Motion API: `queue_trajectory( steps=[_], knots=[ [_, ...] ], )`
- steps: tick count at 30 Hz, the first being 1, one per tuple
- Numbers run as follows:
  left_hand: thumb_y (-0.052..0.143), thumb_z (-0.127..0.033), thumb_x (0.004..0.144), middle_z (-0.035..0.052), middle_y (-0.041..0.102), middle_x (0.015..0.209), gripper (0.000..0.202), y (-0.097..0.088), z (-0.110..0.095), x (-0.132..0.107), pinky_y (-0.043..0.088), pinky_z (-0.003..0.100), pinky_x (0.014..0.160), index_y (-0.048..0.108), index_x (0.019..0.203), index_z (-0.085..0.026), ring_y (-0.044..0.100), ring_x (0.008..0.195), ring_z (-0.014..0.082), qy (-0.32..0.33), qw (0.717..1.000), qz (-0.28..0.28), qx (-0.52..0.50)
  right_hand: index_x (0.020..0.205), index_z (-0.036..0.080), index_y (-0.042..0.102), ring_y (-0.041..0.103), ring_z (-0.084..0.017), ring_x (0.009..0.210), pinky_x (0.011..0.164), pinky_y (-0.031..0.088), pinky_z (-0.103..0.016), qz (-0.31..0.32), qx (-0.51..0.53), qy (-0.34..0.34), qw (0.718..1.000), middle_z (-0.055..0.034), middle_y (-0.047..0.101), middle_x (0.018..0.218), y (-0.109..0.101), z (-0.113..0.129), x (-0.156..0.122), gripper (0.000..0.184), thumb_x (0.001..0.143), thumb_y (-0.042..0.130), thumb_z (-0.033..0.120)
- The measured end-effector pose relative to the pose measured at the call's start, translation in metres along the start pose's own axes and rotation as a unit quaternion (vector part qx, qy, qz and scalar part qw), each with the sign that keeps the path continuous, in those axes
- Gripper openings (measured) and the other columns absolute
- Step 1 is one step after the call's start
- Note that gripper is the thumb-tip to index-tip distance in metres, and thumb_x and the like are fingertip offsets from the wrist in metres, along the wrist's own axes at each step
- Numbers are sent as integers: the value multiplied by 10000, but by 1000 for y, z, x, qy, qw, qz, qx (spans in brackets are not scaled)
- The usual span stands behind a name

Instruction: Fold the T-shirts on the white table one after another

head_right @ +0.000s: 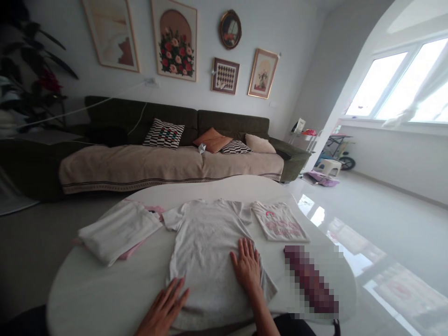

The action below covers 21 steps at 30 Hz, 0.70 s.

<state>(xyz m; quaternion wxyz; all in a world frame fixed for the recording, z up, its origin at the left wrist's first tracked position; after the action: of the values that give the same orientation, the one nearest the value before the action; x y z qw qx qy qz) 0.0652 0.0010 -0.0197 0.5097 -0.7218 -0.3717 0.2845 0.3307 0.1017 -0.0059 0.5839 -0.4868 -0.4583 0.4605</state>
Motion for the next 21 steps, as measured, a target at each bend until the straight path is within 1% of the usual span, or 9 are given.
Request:
queue_trajectory(
  steps=[3,6,8,11,14,16,18,19,21],
  knots=[
    [642,-264,735,51,199,1480,840,-6,4,-12,311,473,1050,146,1412,-305,200,1342,299,9,1000,-20,1,1405,139,235,115,-247,1370,1072,162,-465,14,9,-6,1000,-99,231,1474,-8,1,0,599,897,288,452],
    [499,-218,836,38,295,1459,646,-13,7,-24,322,371,1063,205,1409,-273,275,1327,214,25,998,-48,-42,1395,105,259,92,-287,1368,1060,166,-498,23,14,-25,999,-146,198,1475,-19,16,-10,598,889,341,412],
    [439,-235,872,43,395,1412,482,-17,9,-30,359,319,1041,371,1348,-264,364,1285,190,28,996,-51,-73,1386,121,291,105,-259,1369,1071,181,-448,29,22,-59,998,-122,201,1478,-21,38,-27,573,893,332,409],
    [478,-230,854,52,555,1265,341,-27,8,-37,419,306,989,562,1182,-263,489,1181,194,10,992,-62,-114,1383,166,309,173,-206,1359,1063,249,-368,69,68,-148,984,-61,232,1472,-12,84,-62,550,907,275,438],
    [514,-131,802,29,644,1047,316,-38,-1,-42,457,302,922,621,1064,-272,569,1028,182,-5,984,-80,-158,1398,196,267,165,-247,1358,1066,224,-476,76,106,-198,972,-37,232,1469,-3,114,-90,566,898,293,459],
    [516,-138,797,18,652,934,255,-45,-2,-42,471,294,869,650,971,-267,591,933,173,-21,974,-94,-203,1384,181,306,189,-279,1351,1051,227,-523,52,115,-181,975,-68,270,1457,-2,122,-99,553,890,330,429],
    [522,-209,813,19,651,897,179,-55,7,-36,483,276,810,666,909,-255,598,884,170,-50,950,-121,-283,1349,144,373,290,-296,1314,1019,296,-507,19,138,-164,977,-135,357,1415,-6,131,-108,530,877,377,386],
    [541,-245,807,21,653,897,154,-60,17,-29,489,264,775,672,888,-248,599,877,173,-78,925,-146,-342,1320,143,411,370,-295,1268,989,345,-480,4,161,-170,972,-156,424,1368,-9,140,-114,516,858,422,372],
    [606,-273,765,24,656,927,133,-71,46,-9,489,255,756,676,870,-231,593,899,181,-154,846,-215,-463,1207,183,509,523,-281,1098,888,439,-426,-23,211,-199,957,-139,568,1194,-14,163,-129,474,771,562,361]
  ],
)
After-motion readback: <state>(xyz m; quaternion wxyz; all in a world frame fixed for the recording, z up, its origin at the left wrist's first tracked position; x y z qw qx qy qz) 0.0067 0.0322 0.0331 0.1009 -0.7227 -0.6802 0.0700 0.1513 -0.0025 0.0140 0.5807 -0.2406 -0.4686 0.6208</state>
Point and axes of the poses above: each hand's wrist, its own x-axis towards the middle knuckle, its own y-axis out of the palm, z = x × y, the point moved 6 cm from there along x, towards the middle knuckle
